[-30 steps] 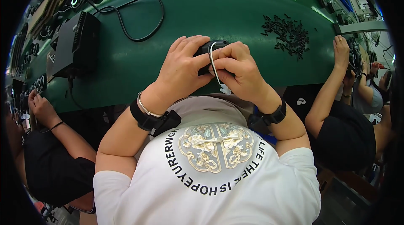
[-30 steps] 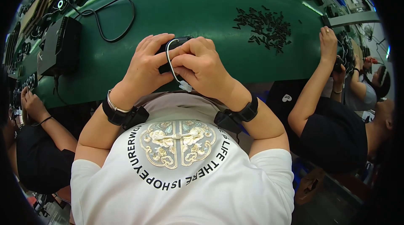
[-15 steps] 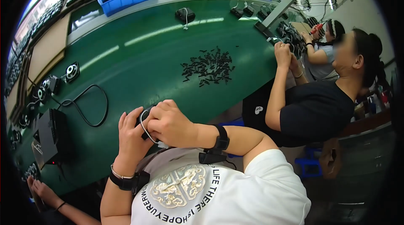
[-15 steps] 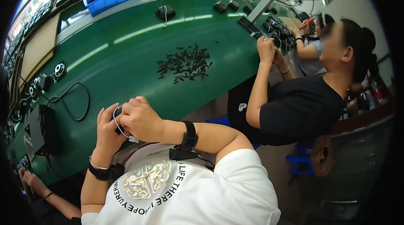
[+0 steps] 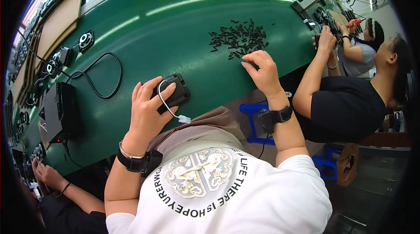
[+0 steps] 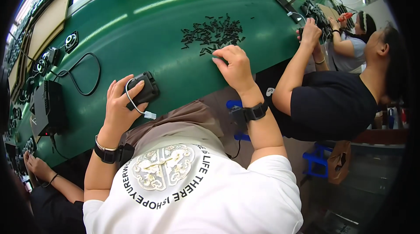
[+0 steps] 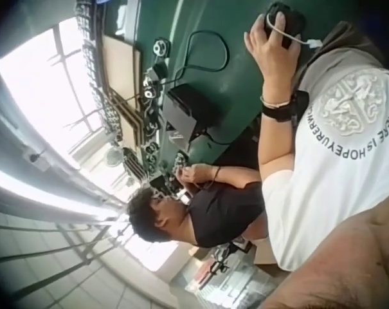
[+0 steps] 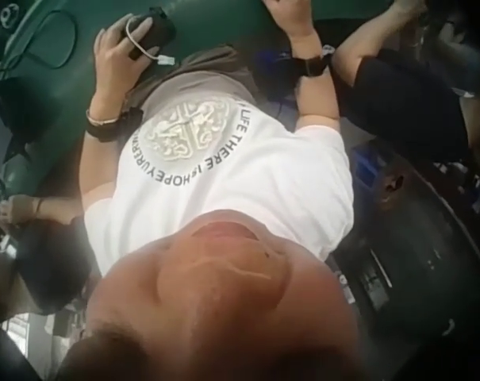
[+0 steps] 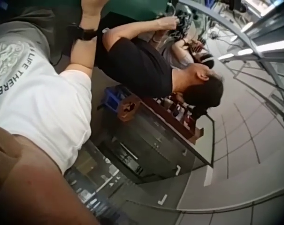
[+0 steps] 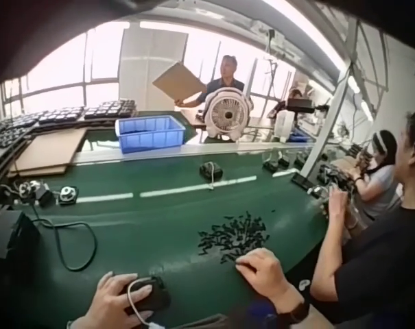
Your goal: The person assembles speakers by placing a speaker component into a housing, threading a wire through the casing, and fitting the back cover. They then pick up screws from the table and insert them into the housing by hand, repeating the process for multiple units.
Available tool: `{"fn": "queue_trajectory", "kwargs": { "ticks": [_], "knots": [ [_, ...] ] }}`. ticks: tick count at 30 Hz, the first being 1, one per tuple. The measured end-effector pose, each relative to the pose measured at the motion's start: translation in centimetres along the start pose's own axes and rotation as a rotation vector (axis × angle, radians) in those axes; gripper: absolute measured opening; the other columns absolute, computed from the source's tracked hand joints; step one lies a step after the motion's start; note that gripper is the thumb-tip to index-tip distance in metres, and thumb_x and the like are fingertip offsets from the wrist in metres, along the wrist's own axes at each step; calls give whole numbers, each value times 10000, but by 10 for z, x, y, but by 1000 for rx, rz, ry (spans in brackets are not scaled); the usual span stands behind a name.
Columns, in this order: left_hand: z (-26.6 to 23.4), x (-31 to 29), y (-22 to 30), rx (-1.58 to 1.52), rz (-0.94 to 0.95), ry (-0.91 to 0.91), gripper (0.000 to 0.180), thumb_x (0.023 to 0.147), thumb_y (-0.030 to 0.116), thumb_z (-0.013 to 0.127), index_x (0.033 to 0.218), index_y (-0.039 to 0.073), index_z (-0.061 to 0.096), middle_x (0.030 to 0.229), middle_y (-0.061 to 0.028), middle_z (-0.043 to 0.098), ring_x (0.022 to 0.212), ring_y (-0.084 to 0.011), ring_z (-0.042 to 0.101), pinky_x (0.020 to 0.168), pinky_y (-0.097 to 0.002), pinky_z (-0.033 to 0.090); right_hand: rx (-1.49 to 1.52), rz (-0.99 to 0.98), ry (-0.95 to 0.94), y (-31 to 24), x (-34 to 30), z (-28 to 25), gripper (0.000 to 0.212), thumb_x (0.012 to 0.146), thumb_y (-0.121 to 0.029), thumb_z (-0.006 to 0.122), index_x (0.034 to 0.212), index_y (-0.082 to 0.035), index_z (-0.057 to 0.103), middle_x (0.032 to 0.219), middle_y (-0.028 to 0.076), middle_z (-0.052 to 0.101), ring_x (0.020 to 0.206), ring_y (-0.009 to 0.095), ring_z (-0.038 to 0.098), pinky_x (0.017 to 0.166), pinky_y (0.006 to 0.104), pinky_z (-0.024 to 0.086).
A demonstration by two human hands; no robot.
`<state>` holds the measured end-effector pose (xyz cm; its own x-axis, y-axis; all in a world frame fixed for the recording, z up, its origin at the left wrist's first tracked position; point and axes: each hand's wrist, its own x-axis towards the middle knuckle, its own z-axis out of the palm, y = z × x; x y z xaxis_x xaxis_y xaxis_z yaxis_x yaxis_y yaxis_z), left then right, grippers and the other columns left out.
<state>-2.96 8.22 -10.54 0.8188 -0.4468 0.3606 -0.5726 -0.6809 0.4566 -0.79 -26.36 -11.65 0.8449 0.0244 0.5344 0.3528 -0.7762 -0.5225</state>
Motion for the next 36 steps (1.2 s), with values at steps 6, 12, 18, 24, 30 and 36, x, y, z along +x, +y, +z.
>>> {"fn": "queue_trajectory", "kwargs": {
  "ticks": [6, 12, 18, 24, 30, 36],
  "knots": [
    [-2, 3, 4, -16, 36, -4, 585, 638, 132, 832, 1202, 182, 684, 1294, -141, 563, 1188, -318, 543, 1099, -543, 329, -101, -273, -47, -3, 15, 6, 122, 729, -81, 764, 836, -83, 705, 836, 51, 641, 811, 254, 613, 734, 366, 479],
    [-2, -1, 4, 19, 20, -16, 581, 622, 114, 824, 1186, 150, 688, 1284, -155, 572, 1182, -322, 550, 1102, -553, 319, -192, -366, -171, -1, 31, 16, 84, 765, -119, 724, 790, -82, 652, 806, 52, 620, 802, 251, 596, 723, 369, 464],
    [-5, -2, 2, 18, 12, -16, 593, 609, 119, 827, 1184, 152, 687, 1290, -157, 567, 1183, -323, 552, 1105, -557, 309, -5, -318, -282, -21, 26, 17, 56, 804, -64, 680, 840, -55, 638, 780, 64, 632, 744, 252, 618, 688, 355, 492],
    [-7, 0, 9, 41, 13, -12, 561, 650, 158, 824, 1190, 176, 674, 1285, -147, 566, 1188, -326, 546, 1088, -568, 315, 695, 46, -507, -80, 35, 25, 37, 874, -24, 654, 911, -24, 657, 778, 33, 627, 711, 151, 598, 684, 283, 496],
    [-5, 0, 8, 12, -34, -5, 540, 673, 179, 811, 1193, 241, 677, 1262, -134, 560, 1203, -323, 531, 1074, -610, 305, 732, -142, -553, -117, 62, 64, 57, 879, -39, 674, 918, -2, 654, 815, 21, 623, 760, 108, 577, 709, 266, 491],
    [-6, -3, 5, -3, -36, 2, 538, 665, 177, 795, 1182, 280, 687, 1229, -127, 558, 1234, -321, 506, 1077, -626, 296, 701, -28, -821, -125, 82, 87, 64, 884, -52, 680, 919, -6, 656, 835, 13, 620, 761, 101, 575, 698, 256, 487]
  ]
}}
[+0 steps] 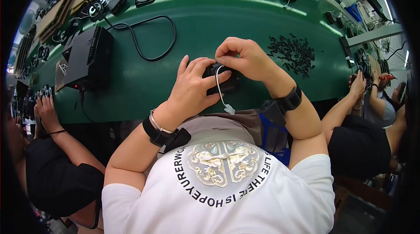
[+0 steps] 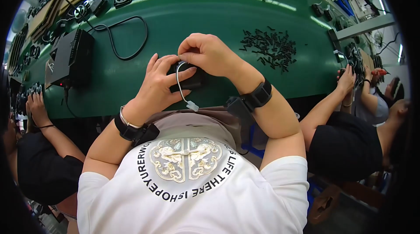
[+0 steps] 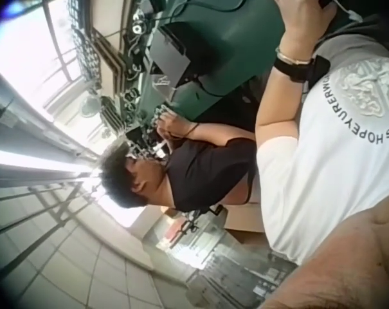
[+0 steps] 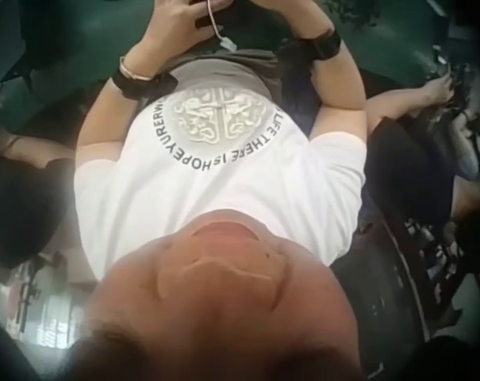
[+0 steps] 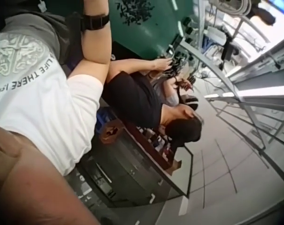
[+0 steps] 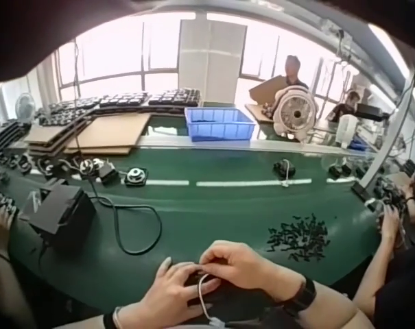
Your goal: The person assembles speakers by placing a speaker component into a housing, threading a wire through the casing, and fitting the back cover. They then pick up screws from the table and insert them into the housing by hand, repeating the process for multiple units.
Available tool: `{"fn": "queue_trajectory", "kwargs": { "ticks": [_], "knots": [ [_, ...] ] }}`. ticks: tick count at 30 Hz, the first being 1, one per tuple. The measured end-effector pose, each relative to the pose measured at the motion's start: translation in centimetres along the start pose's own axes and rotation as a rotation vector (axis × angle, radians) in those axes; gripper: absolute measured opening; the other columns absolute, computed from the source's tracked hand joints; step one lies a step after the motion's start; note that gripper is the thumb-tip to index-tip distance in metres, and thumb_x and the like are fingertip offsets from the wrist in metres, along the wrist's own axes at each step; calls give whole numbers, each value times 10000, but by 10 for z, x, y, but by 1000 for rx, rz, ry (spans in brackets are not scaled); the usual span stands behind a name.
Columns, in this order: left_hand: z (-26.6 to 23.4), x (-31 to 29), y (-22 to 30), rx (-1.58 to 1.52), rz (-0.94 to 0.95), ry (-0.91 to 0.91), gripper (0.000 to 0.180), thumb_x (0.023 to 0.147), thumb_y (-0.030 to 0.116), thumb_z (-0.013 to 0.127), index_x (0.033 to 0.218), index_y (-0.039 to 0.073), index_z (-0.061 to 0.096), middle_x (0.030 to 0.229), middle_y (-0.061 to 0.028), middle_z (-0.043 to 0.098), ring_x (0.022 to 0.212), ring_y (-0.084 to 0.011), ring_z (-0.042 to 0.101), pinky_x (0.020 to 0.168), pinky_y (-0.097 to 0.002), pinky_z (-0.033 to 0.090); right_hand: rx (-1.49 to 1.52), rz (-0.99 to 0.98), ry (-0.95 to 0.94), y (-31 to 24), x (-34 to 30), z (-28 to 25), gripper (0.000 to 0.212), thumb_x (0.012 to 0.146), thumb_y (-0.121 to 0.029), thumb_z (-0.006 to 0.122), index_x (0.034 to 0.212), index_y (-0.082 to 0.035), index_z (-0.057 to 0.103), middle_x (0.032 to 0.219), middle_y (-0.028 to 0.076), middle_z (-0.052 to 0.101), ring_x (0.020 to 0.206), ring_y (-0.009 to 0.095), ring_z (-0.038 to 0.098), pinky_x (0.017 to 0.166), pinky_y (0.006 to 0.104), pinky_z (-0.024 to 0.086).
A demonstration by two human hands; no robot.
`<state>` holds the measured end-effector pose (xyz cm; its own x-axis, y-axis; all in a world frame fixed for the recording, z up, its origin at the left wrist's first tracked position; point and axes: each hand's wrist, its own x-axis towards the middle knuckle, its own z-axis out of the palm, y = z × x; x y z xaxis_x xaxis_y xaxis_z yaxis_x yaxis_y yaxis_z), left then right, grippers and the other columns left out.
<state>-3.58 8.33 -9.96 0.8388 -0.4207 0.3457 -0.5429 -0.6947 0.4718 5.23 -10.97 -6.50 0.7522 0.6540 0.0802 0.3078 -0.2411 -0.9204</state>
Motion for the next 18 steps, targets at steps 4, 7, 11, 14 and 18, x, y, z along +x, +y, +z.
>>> {"fn": "queue_trajectory", "kwargs": {
  "ticks": [4, 7, 11, 14, 18],
  "knots": [
    [1, -1, -1, -2, 4, 26, 524, 657, 182, 793, 1161, 289, 699, 1218, -126, 556, 1228, -323, 510, 1082, -627, 294, 134, 140, -94, 1, 16, -5, 59, 878, -45, 685, 911, -5, 656, 831, 17, 614, 751, 98, 573, 682, 246, 489],
    [0, -2, -1, -8, -5, 25, 500, 659, 186, 793, 1140, 291, 708, 1214, -125, 558, 1229, -319, 510, 1085, -629, 293, 2, 103, -141, -4, 13, 0, 57, 875, -42, 686, 908, -4, 658, 826, 17, 611, 750, 96, 576, 670, 239, 490],
    [3, -2, -2, -7, -10, 34, 463, 660, 192, 794, 1107, 286, 720, 1209, -121, 559, 1233, -316, 506, 1088, -630, 290, -54, 65, -140, -3, 11, 3, 50, 873, -34, 686, 898, -1, 659, 834, 22, 607, 754, 98, 581, 657, 238, 493],
    [4, -2, -2, -6, -8, 32, 446, 659, 199, 799, 1092, 281, 725, 1206, -119, 559, 1236, -316, 504, 1090, -632, 285, -71, 36, -119, 0, 9, 6, 43, 873, -27, 683, 892, 2, 658, 846, 26, 606, 746, 101, 584, 649, 241, 496],
    [4, -2, -2, 3, -10, 12, 440, 656, 213, 813, 1083, 273, 726, 1202, -116, 559, 1238, -317, 502, 1095, -635, 278, -151, -20, -112, -2, 9, 8, 34, 873, -16, 676, 885, 8, 654, 863, 32, 604, 712, 106, 588, 637, 244, 500]
  ]
}}
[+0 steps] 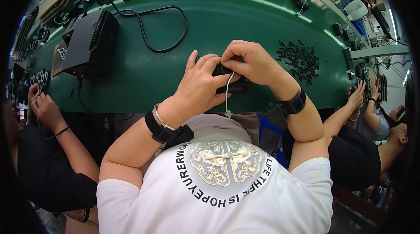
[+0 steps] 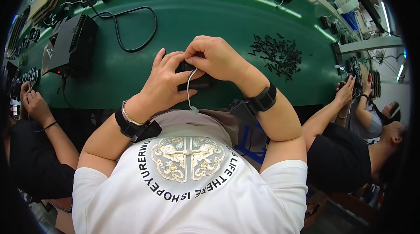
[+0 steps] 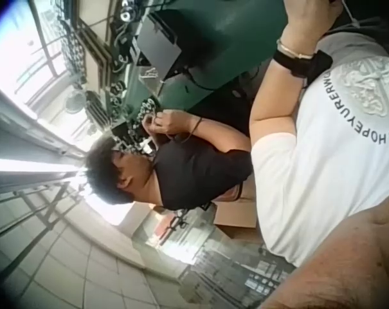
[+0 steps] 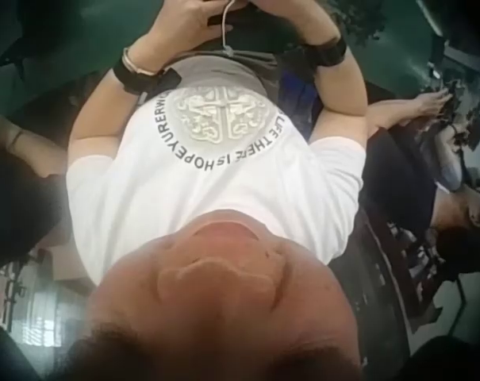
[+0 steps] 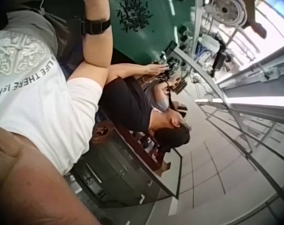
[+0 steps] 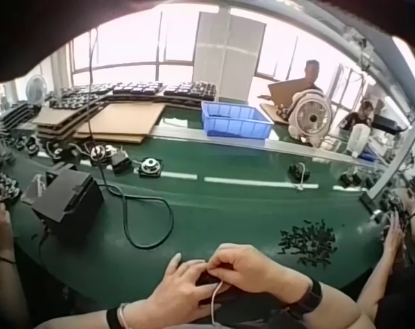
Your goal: The person assembles speakers by placing a speaker component into a housing, threading a wire through the casing, and fitting the back cover. They then pick up screws from the table and insert them into the housing by hand, repeating the process for multiple units.
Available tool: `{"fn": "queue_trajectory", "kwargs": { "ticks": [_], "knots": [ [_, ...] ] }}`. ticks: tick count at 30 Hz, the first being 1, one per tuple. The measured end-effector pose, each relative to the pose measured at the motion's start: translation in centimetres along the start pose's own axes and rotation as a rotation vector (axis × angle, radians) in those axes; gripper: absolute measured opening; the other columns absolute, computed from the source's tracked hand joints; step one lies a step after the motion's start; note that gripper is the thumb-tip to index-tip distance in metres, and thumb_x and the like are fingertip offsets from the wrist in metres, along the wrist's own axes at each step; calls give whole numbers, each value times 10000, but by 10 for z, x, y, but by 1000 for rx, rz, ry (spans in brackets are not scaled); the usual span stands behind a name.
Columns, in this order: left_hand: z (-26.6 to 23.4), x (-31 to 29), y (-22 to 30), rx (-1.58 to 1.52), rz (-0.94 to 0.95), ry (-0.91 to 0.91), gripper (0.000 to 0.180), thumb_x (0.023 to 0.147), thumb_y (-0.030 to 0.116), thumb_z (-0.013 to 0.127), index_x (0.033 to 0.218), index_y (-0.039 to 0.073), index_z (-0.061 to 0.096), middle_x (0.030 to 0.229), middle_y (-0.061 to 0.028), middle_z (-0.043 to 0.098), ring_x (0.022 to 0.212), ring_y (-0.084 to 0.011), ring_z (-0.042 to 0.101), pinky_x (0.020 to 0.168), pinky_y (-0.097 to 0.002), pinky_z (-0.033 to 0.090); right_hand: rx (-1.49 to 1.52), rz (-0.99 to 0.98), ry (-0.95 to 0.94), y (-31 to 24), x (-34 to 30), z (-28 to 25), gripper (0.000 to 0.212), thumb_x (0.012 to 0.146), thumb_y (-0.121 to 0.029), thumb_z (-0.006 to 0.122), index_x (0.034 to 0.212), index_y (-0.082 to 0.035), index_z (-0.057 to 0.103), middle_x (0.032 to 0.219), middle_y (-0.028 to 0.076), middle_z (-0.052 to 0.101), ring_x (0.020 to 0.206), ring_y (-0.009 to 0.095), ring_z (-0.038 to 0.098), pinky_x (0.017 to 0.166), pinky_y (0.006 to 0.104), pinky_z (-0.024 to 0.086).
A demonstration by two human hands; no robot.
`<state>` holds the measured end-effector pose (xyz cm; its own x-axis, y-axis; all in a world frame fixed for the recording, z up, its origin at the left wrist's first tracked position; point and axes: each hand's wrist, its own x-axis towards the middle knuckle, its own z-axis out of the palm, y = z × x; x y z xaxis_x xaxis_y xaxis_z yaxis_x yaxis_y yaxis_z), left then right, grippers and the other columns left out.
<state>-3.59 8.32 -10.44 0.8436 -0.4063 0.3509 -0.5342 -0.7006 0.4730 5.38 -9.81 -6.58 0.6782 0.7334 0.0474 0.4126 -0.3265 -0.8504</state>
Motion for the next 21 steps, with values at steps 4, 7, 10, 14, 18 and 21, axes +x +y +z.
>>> {"fn": "queue_trajectory", "kwargs": {
  "ticks": [4, 7, 10, 14, 18, 21],
  "knots": [
    [-1, 0, 0, 4, -12, -22, 451, 651, 223, 830, 1087, 267, 725, 1203, -115, 559, 1240, -318, 500, 1099, -633, 273, -35, 45, -42, -4, 3, -3, 39, 871, -14, 676, 886, 13, 652, 871, 39, 611, 685, 106, 594, 633, 246, 505],
    [-3, 1, 1, -2, -8, -30, 470, 645, 227, 841, 1098, 266, 721, 1211, -114, 558, 1247, -318, 497, 1101, -632, 272, 34, 151, -83, -5, 7, -9, 62, 866, -27, 688, 897, 15, 653, 870, 41, 627, 674, 100, 598, 632, 249, 508],
    [-5, 2, 3, 2, -14, -26, 498, 646, 223, 839, 1126, 270, 712, 1228, -117, 560, 1246, -318, 498, 1099, -631, 274, -9, 168, -81, -7, 8, -18, 112, 864, -66, 709, 926, 13, 659, 843, 33, 645, 718, 85, 596, 653, 241, 500],
    [-13, 6, 7, 26, 21, -62, 534, 647, 216, 837, 1161, 267, 701, 1218, -129, 576, 1233, -321, 509, 1109, -610, 275, 192, 167, 223, -2, -18, -32, 147, 863, -96, 719, 953, 6, 664, 815, 19, 653, 740, 67, 578, 668, 230, 484],
    [-20, 9, 4, 47, 44, -114, 553, 638, 205, 838, 1171, 253, 700, 1184, -145, 597, 1171, -336, 547, 1105, -569, 314, 196, 154, 326, 2, -52, -29, 129, 869, -104, 716, 937, -2, 673, 791, 5, 633, 733, 70, 561, 672, 224, 467],
    [-19, 17, 2, 31, 109, -108, 560, 621, 195, 844, 1162, 225, 707, 1159, -153, 609, 1134, -344, 566, 1088, -547, 351, 77, 109, 505, 12, -89, -25, 104, 867, -98, 718, 892, -8, 673, 768, 7, 619, 699, 84, 555, 646, 235, 463]
  ]
}}
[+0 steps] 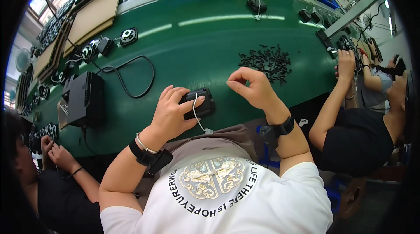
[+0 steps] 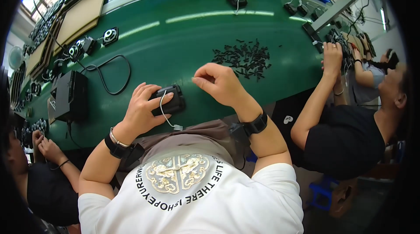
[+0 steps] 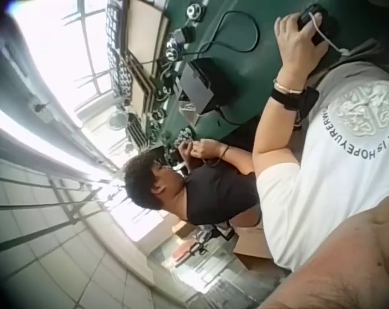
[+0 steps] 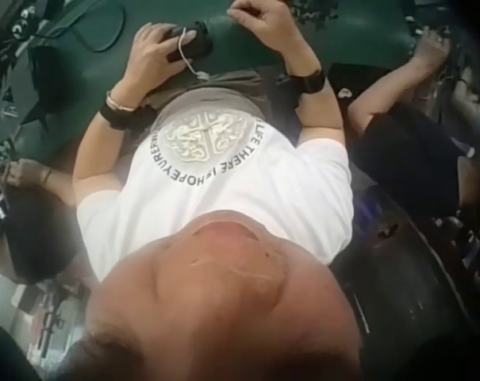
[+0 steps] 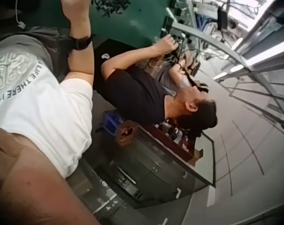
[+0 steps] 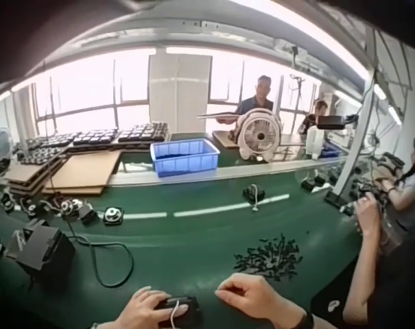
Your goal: The person assembles speakers by placing a speaker component into a housing, threading a wire through the casing, and fitting the back cover. They then pick up screws from the table and insert them into the housing by hand, repeating the process for multiple units.
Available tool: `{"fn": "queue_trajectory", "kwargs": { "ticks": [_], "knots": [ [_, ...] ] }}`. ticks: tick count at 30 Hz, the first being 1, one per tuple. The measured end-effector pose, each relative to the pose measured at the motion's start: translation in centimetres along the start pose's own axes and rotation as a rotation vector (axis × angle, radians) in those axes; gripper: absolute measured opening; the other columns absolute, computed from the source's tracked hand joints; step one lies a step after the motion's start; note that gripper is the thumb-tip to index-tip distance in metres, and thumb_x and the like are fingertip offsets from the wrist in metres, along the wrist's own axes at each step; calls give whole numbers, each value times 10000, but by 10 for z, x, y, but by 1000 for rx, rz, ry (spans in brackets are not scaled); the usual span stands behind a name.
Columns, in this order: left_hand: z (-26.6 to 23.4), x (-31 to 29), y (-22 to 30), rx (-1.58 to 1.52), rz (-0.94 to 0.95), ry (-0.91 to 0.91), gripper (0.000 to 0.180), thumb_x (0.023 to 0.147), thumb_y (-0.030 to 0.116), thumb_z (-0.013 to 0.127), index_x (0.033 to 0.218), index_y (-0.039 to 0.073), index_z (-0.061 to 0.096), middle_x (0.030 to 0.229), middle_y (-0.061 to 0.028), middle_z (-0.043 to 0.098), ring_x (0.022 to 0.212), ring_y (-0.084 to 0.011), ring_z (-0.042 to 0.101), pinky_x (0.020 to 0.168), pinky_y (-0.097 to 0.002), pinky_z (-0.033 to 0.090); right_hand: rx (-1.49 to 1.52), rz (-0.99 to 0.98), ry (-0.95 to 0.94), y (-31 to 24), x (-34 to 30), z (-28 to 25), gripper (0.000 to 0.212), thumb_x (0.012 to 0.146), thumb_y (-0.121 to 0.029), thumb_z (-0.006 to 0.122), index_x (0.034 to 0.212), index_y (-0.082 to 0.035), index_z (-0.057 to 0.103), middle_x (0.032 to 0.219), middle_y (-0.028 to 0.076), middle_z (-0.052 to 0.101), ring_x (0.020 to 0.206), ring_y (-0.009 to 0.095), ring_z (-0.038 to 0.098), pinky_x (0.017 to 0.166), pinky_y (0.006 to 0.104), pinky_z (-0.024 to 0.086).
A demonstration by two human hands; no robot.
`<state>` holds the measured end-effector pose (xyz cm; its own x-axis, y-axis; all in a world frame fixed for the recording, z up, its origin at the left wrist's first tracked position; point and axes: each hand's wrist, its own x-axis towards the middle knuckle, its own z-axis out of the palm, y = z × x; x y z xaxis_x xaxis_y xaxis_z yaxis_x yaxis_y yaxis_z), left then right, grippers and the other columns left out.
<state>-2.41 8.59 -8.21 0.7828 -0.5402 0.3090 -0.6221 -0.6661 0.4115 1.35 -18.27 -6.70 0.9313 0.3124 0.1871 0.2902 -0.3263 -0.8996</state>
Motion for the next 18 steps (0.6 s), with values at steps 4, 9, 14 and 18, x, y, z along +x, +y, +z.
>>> {"fn": "queue_trajectory", "kwargs": {
  "ticks": [4, 9, 14, 18],
  "knots": [
    [-8, 16, -6, -44, 54, -27, 551, 604, 180, 844, 1140, 178, 717, 1132, -159, 621, 1083, -351, 587, 1061, -534, 393, -112, -182, 309, 28, -39, -17, 83, 839, -65, 729, 840, -15, 663, 736, 37, 604, 661, 132, 559, 608, 258, 459],
    [-21, 85, -30, -67, 85, -34, 544, 602, 165, 835, 1132, 122, 718, 1125, -157, 630, 1057, -341, 604, 1046, -505, 416, -403, -501, 537, 58, -59, -41, 112, 763, -3, 738, 785, -46, 637, 725, 76, 620, 635, 246, 588, 558, 335, 470],
    [-19, 182, -89, -20, 8, 188, 551, 661, 179, 809, 1199, 128, 697, 1148, -147, 644, 1047, -315, 622, 1003, -389, 458, -411, -490, 608, 71, -72, -42, 122, 756, -8, 738, 784, -59, 631, 720, 65, 626, 631, 254, 600, 555, 348, 475],
    [-5, 258, -131, 40, -15, 232, 539, 687, 216, 791, 1211, 135, 694, 1126, -134, 655, 1044, -299, 625, 969, -368, 477, -394, -472, 664, 73, -72, -42, 127, 752, -20, 742, 785, -62, 626, 712, 65, 622, 615, 253, 597, 551, 346, 474]
  ]
}}
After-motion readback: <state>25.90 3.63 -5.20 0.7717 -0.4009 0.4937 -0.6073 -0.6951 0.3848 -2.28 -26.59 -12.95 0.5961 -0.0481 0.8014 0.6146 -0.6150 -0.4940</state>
